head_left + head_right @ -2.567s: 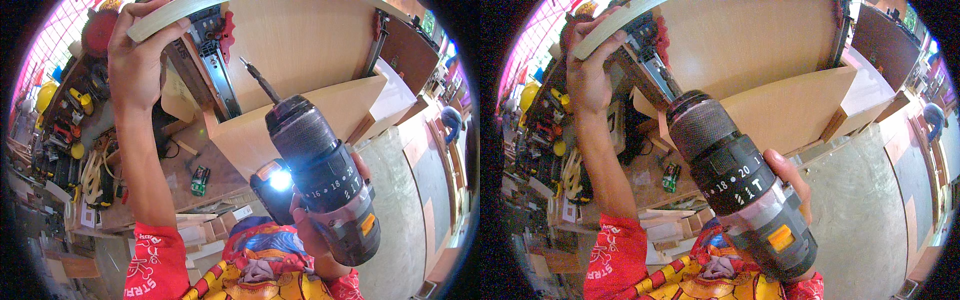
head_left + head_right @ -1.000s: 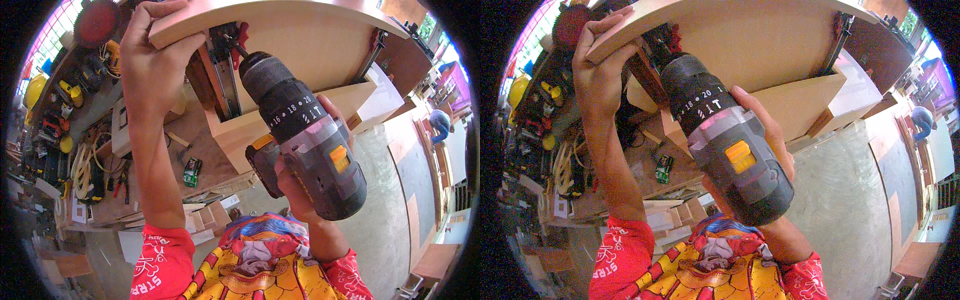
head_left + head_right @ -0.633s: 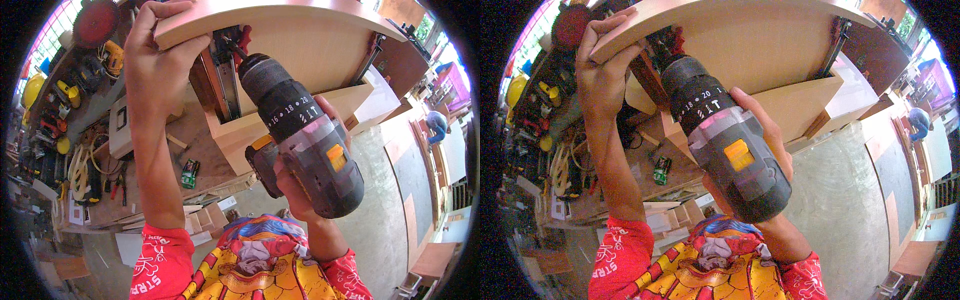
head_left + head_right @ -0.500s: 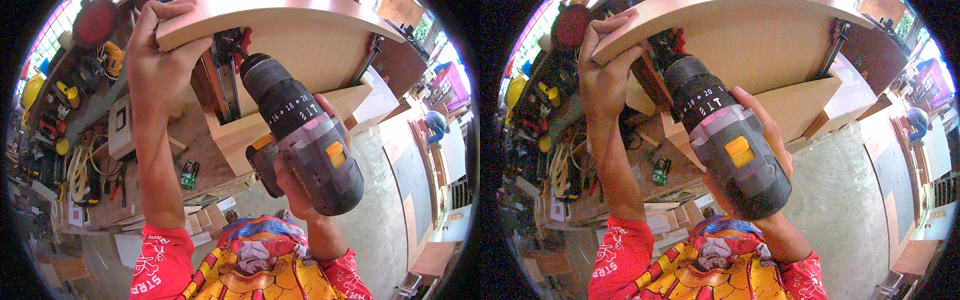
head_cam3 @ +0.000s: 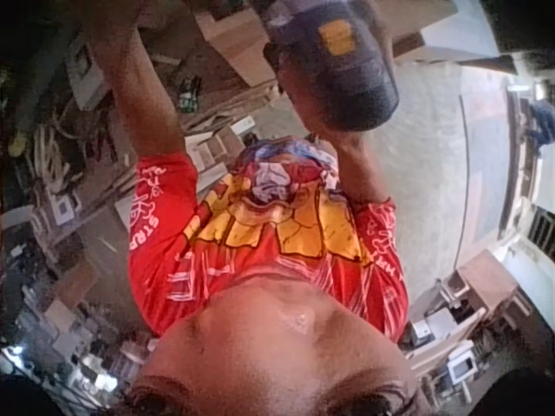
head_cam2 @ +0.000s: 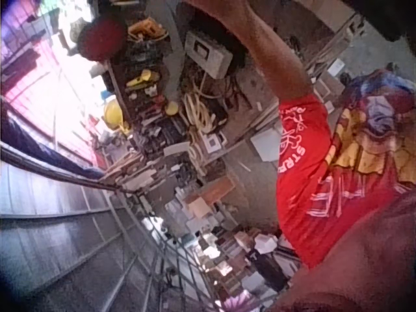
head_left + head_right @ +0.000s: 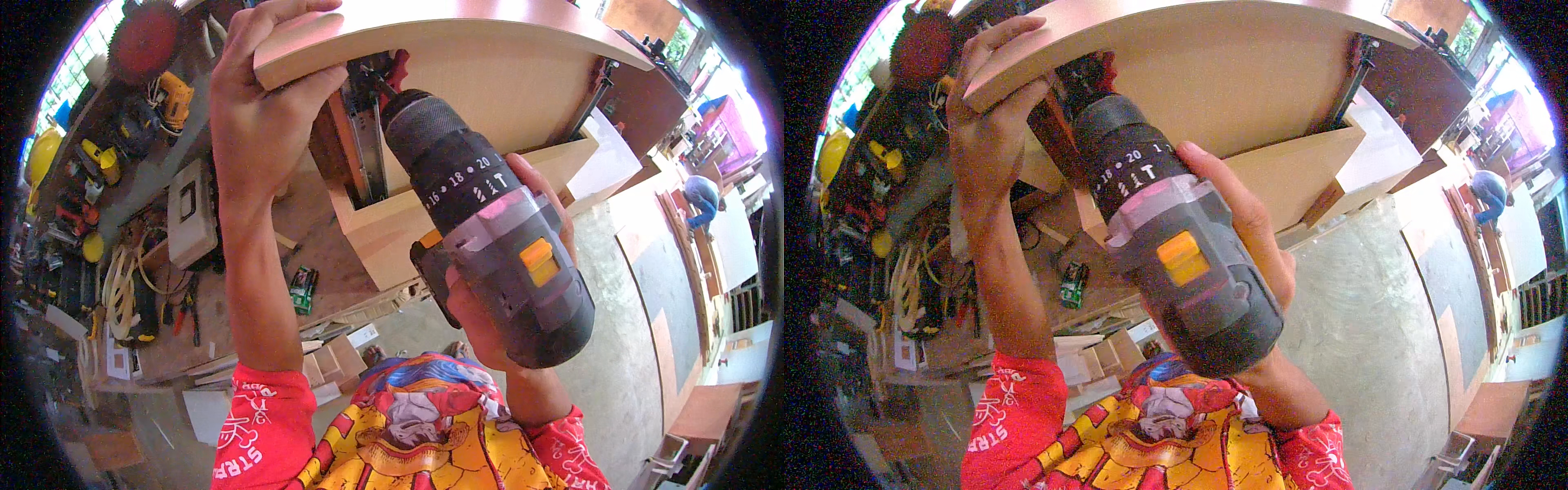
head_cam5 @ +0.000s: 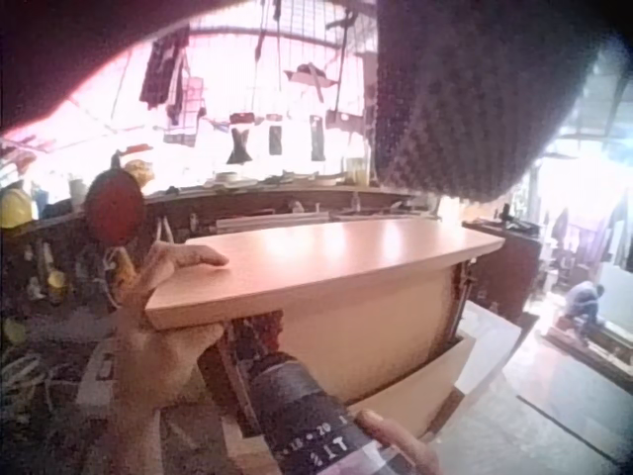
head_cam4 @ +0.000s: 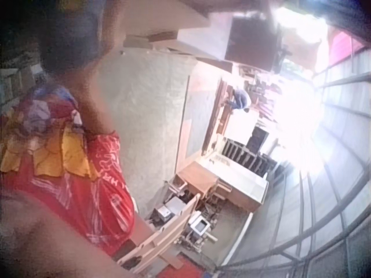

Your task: The person uses a cordless drill to drive screws into a wooden cabinet, securing a drawer slide and a curved wooden panel. The person repeatedly picks up screws, aligns them with the drill, and fastens them into the cabinet structure.

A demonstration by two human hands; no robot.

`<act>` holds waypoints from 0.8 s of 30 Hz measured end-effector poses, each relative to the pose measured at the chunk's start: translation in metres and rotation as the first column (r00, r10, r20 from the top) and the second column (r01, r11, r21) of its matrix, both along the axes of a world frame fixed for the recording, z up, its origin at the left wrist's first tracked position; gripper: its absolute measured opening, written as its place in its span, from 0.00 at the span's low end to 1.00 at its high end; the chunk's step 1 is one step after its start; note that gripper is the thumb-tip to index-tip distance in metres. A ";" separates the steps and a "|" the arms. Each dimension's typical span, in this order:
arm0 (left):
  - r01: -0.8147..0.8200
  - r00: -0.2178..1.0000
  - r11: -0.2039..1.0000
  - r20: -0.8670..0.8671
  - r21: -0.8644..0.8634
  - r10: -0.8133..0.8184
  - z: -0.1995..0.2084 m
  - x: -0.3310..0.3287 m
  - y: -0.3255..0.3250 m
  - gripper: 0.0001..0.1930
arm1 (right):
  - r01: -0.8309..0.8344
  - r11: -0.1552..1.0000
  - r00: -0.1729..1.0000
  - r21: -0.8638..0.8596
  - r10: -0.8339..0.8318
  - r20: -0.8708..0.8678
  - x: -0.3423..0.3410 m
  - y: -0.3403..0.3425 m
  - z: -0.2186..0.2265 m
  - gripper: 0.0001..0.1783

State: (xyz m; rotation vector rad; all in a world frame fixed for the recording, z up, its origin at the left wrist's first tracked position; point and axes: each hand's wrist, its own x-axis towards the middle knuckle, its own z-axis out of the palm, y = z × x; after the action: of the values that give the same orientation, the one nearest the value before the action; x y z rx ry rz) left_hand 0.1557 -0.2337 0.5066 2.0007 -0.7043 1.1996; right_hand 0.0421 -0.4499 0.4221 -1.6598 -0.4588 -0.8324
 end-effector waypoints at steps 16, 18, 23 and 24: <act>0.060 0.998 0.991 0.005 -0.117 -0.059 -0.002 0.005 0.001 0.22 | -0.141 0.982 0.961 -0.127 0.104 -0.256 -0.014 -0.005 0.050 0.45; 0.123 0.991 0.987 0.070 -0.102 -0.117 -0.005 0.011 0.003 0.20 | -0.156 0.985 0.948 -0.072 0.129 -0.292 -0.014 -0.005 0.051 0.44; 0.179 0.984 0.966 0.033 -0.188 -0.176 -0.004 0.009 -0.001 0.21 | -0.173 0.984 0.945 -0.053 0.151 -0.290 -0.015 -0.007 0.060 0.40; 0.181 0.983 0.963 0.020 -0.201 -0.180 -0.005 0.009 0.000 0.21 | -0.195 0.972 0.921 0.129 0.227 -0.318 -0.014 -0.002 0.058 0.41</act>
State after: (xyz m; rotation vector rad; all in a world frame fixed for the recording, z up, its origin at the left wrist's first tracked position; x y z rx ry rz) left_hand 0.1645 -0.2333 0.5019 1.7295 -0.7189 1.1176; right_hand 0.0286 -0.4523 0.4800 -1.5898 -0.3484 -0.3976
